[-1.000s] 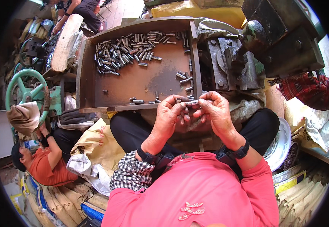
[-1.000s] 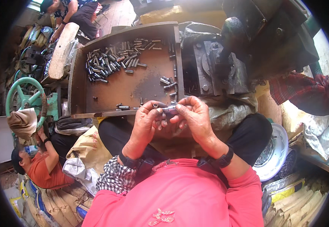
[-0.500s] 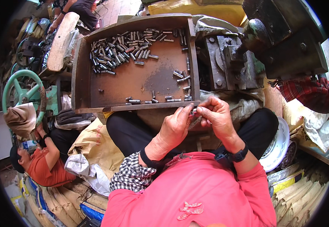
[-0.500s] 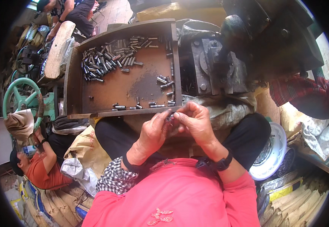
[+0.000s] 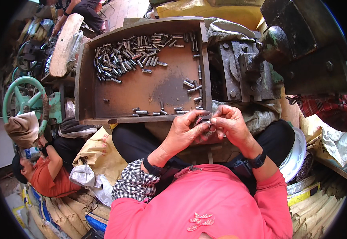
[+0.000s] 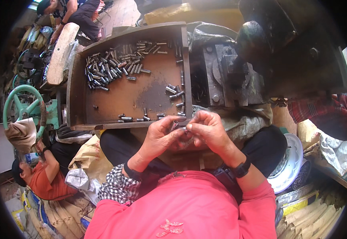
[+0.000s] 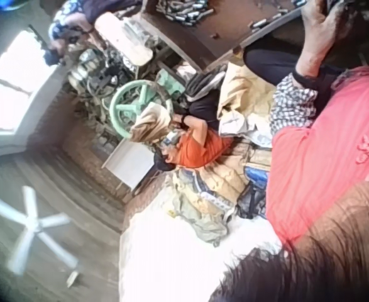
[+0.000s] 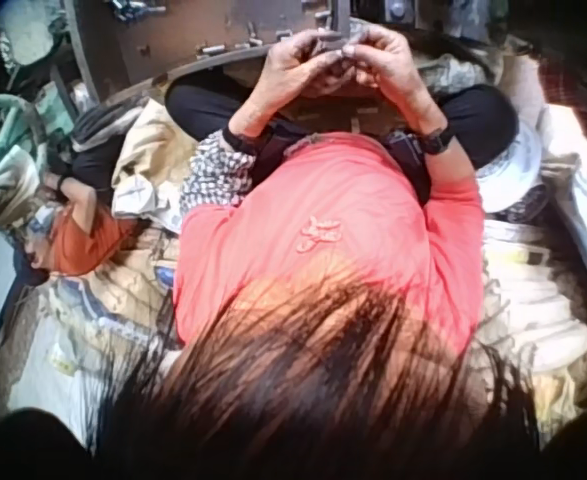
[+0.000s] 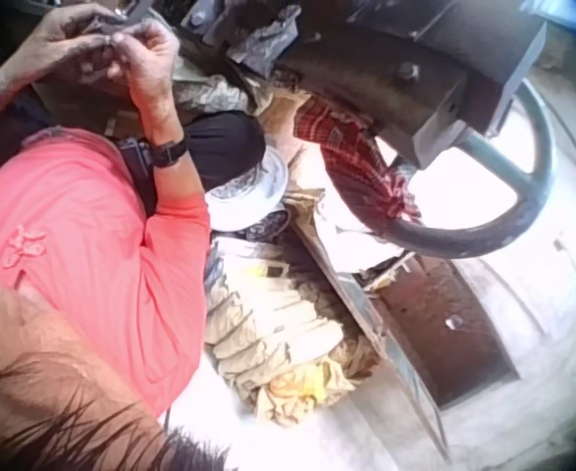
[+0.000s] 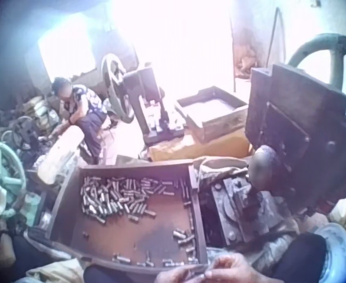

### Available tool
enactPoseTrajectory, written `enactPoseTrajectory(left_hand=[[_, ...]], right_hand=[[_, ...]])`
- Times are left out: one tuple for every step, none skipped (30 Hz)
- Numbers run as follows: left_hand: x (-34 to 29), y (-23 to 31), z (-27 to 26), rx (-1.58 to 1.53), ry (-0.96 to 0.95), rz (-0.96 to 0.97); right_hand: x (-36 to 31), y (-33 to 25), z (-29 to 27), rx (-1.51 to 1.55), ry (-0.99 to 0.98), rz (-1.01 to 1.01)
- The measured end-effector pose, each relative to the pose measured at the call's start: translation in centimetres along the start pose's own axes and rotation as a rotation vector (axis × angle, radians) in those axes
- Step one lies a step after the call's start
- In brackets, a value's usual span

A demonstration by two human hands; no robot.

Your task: Inspecting and processing small cylindrical metal components using a manual press machine.

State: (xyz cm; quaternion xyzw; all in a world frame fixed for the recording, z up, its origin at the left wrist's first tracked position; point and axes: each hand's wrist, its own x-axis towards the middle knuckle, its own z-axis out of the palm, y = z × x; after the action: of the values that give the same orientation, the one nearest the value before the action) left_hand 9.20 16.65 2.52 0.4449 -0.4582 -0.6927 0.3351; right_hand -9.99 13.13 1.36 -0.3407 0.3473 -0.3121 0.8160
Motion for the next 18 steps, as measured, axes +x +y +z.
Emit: enactPoseTrajectory(left_hand=[[0.4,-0.2,0.0,0.176,0.106,0.076],[0.6,-0.1,-0.1,0.18,0.111,0.04],[0.8,-0.3,-0.4,0.183,0.115,0.042],[1.1,-0.6,-0.8,0.398,0.15,0.246],[1.3,-0.8,-1.2,0.612,0.184,0.449],[1.5,-0.5,-1.2,0.608,0.2,0.451],[1.7,-0.5,-1.5,0.605,0.202,0.451],[1.7,-0.5,-2.1,0.533,0.193,0.372],[1.6,-0.5,-2.7,0.462,0.189,0.29],[1.5,0.4,-3.2,0.384,0.234,0.208],[1.5,1.3,-4.0,0.089,0.264,-0.013],[1.3,1.6,-5.4,-0.119,0.306,-0.046],[1.3,1.9,-6.9,-0.326,0.341,-0.074],[1.2,1.7,-8.3,-0.445,0.369,-0.052],[0.9,1.5,-9.3,-0.567,0.403,-0.031],[0.4,1.4,-10.1,-0.668,0.453,-0.007],[0.0,1.5,-10.7,-0.668,0.459,-0.01],[-0.4,1.4,-11.3,-0.528,0.448,-0.046]], right_hand=[[0.3,-0.2,0.2,-0.089,0.061,-0.035],[0.6,-0.5,0.8,-0.195,0.085,-0.07],[0.9,-0.9,0.9,-0.196,0.081,-0.072],[1.4,-1.5,1.0,-0.274,0.061,-0.023],[2.1,-1.8,1.0,-0.352,0.041,0.027],[2.8,-1.8,1.0,-0.439,0.025,0.014],[3.4,-2.0,1.1,-0.441,0.025,0.015],[4.0,-2.4,1.5,-0.537,-0.024,0.004],[4.8,-2.8,2.2,-0.629,-0.08,-0.005],[5.3,-3.8,2.9,-0.639,-0.056,0.018],[6.5,-3.3,2.9,-0.671,0.054,-0.167],[8.0,-3.4,2.5,-0.944,0.107,-0.296],[9.6,-3.6,2.0,-1.216,0.166,-0.432],[11.0,-3.1,1.6,-1.466,0.117,-0.521],[11.9,-2.6,1.8,-1.713,0.056,-0.61],[12.7,-2.1,2.2,-1.844,0.045,-0.592],[13.1,-1.7,2.5,-1.839,0.039,-0.591],[13.4,-1.5,2.9,-1.981,-0.005,-0.556]])
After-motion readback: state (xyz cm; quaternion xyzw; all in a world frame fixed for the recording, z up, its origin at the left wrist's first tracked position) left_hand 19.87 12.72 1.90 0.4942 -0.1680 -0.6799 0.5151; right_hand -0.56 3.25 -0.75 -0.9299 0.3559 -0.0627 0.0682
